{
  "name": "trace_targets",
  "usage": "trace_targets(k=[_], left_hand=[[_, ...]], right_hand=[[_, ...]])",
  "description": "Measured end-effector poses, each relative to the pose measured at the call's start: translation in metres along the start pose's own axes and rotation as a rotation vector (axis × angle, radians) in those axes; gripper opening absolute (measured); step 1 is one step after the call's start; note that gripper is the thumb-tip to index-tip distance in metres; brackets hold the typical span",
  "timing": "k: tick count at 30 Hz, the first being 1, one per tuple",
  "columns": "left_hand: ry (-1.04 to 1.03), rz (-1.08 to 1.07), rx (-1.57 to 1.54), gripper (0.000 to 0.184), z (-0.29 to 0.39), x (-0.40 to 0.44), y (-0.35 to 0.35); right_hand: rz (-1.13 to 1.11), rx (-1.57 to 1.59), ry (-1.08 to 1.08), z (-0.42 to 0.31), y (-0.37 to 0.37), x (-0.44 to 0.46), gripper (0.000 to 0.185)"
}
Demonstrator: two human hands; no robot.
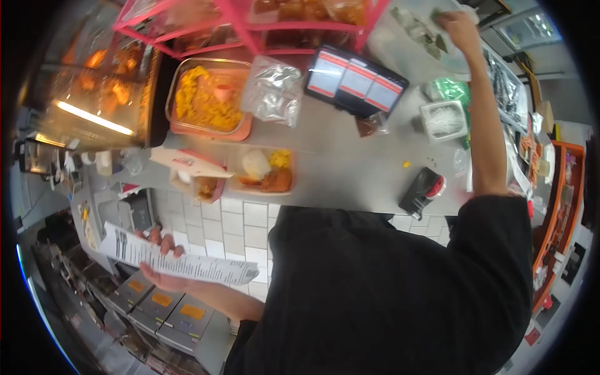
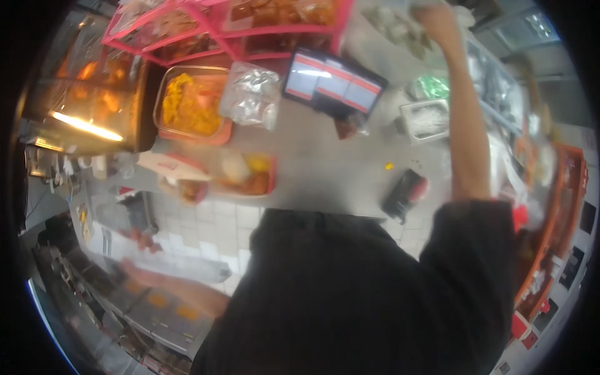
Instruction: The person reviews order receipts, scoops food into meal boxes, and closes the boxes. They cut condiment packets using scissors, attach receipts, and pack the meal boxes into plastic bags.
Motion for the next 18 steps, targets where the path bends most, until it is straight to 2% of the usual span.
trace_targets(k=[1,2,3,4,5,6,7,8,9,10,12,16,18], left_hand=[[0.003,-0.007,0.026,0.064,0.0,0.004,0.005],[0.005,-0.013,0.052,0.065,0.001,0.006,0.009],[-0.007,-0.011,0.072,0.065,0.002,0.01,0.012],[0.01,-0.04,0.039,0.066,0.0,0.016,0.013],[0.031,-0.074,0.001,0.066,-0.003,0.021,0.012],[0.03,-0.086,0.009,0.066,-0.003,0.026,0.011],[0.041,-0.096,0.048,0.065,-0.003,0.031,0.009],[0.049,-0.105,0.087,0.064,-0.004,0.036,0.007],[0.05,-0.088,0.116,0.062,-0.007,0.043,0.002],[0.055,-0.104,0.118,0.062,-0.01,0.048,-0.005],[0.083,-0.111,0.192,0.06,-0.021,0.059,-0.018],[0.19,-0.263,0.292,0.05,-0.046,0.08,-0.04],[0.24,-0.331,0.298,0.048,-0.078,0.088,-0.067]], right_hand=[[0.197,0.301,-0.066,-0.003,0.024,-0.02,0.03],[0.449,0.387,-0.138,-0.057,0.061,-0.06,0.031],[0.405,0.646,-0.245,-0.109,0.091,-0.104,0.036],[0.28,0.712,-0.372,-0.139,0.104,-0.142,0.035],[0.263,0.75,-0.309,-0.166,0.103,-0.178,0.031],[0.036,0.96,-0.356,-0.183,0.083,-0.218,0.018],[-0.151,1.225,-0.029,-0.228,0.078,-0.245,0.009],[-0.041,1.116,0.326,-0.271,0.07,-0.256,0.024],[-0.224,1.18,0.3,-0.299,0.046,-0.274,0.032],[-0.265,1.185,0.172,-0.325,0.011,-0.296,0.035],[-0.21,1.051,0.028,-0.364,-0.032,-0.319,0.035],[-0.238,1.144,-0.113,-0.336,-0.015,-0.333,0.033],[-0.26,1.108,-0.236,-0.293,-0.01,-0.337,0.026]])
Point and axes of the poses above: each hand's wrist, its own x-axis towards the middle knuckle, its own y-axis out of the back of the hand, z = x × y, the point moved 3 cm from there along x, towards the middle knuckle, and after that the axes turned 6 degrees about -y, right-handed, at the moved point
